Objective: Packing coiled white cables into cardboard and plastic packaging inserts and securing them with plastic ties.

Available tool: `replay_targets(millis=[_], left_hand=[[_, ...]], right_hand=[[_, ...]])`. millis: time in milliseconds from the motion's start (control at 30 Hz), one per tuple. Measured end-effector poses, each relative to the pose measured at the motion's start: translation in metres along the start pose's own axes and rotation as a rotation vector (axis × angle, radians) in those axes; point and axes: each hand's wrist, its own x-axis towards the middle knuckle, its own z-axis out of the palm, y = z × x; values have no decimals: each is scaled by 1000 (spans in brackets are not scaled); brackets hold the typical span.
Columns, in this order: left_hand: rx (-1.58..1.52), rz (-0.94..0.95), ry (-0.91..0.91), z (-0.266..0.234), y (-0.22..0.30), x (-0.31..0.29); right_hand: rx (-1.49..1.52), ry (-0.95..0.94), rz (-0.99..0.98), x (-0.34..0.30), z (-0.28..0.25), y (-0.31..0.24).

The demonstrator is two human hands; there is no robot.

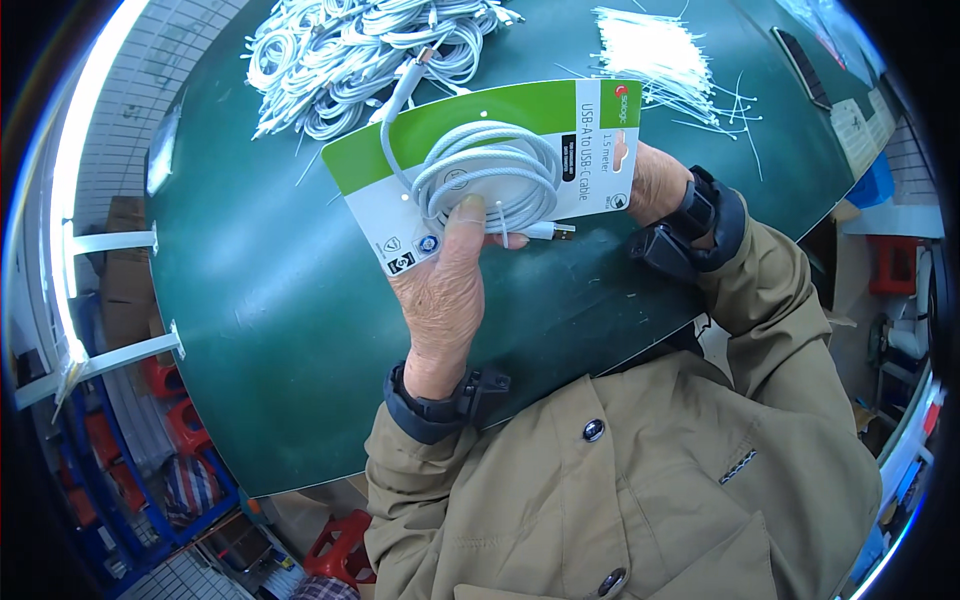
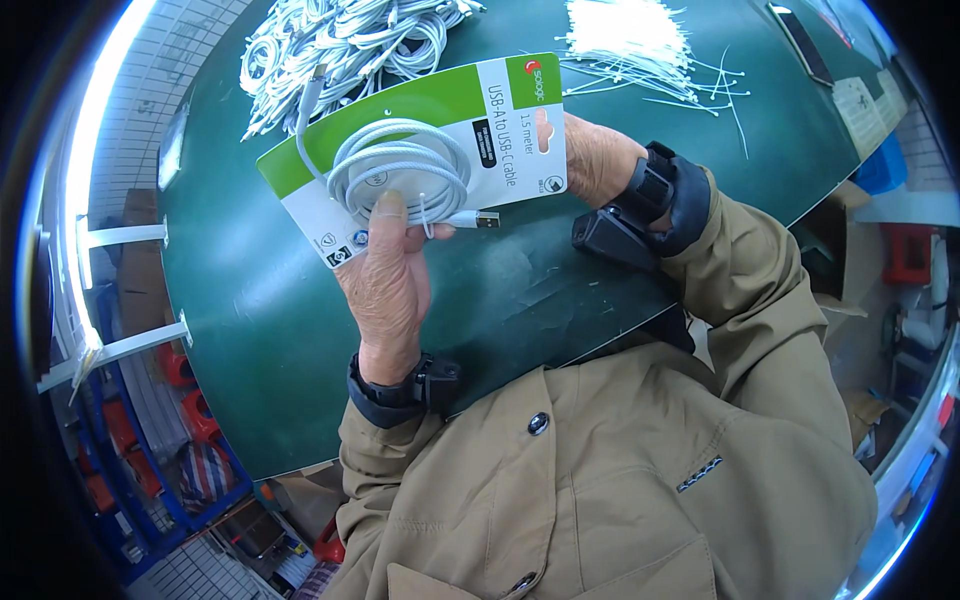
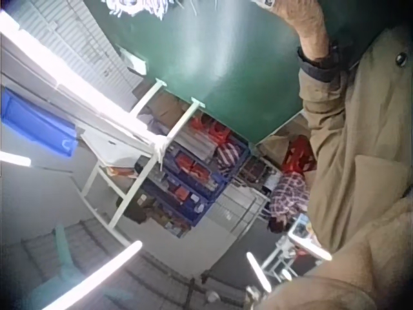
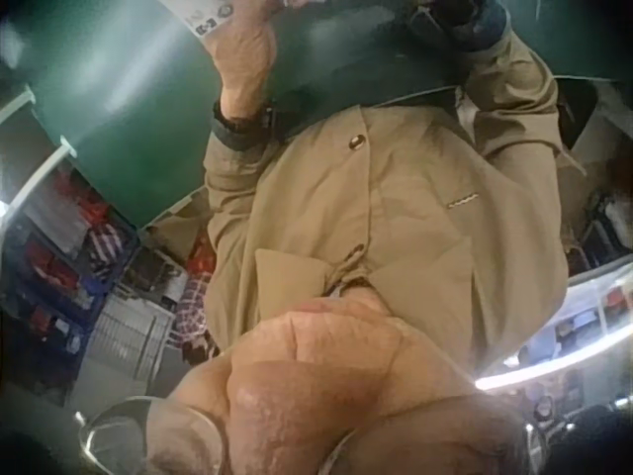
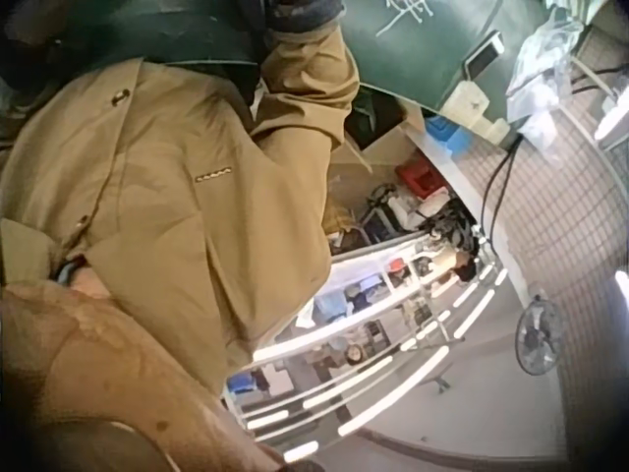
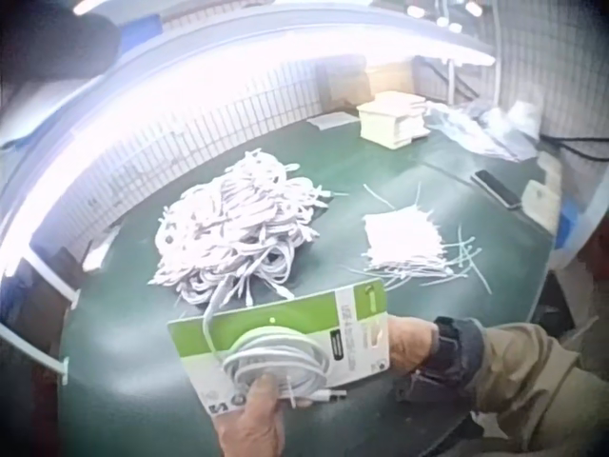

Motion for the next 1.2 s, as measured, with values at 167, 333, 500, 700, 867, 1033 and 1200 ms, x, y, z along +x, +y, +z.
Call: replay_targets(millis=[167, 333, 500, 700, 867, 1033, 1200], left_hand=[[9, 3, 6, 1, 1, -2], [-4, -42, 7, -2, 3, -2], [-4, -98, 16, -4, 5, -2], [-52, -140, -4, -3, 8, -1], [-28, -165, -15, -3, 5, -6], [74, -284, -69, 0, 3, -8], [47, -311, -9, 1, 7, -13]], right_hand=[[632, 126, 199, 0, 11, -2], [234, 42, 68, 0, 8, 1], [-222, -56, -26, -3, 6, 0], [-278, -118, -160, 3, 5, -4], [432, 54, 34, 11, 21, -33], [429, 21, -106, 68, 15, -19], [511, 49, 112, 77, 37, -13]])
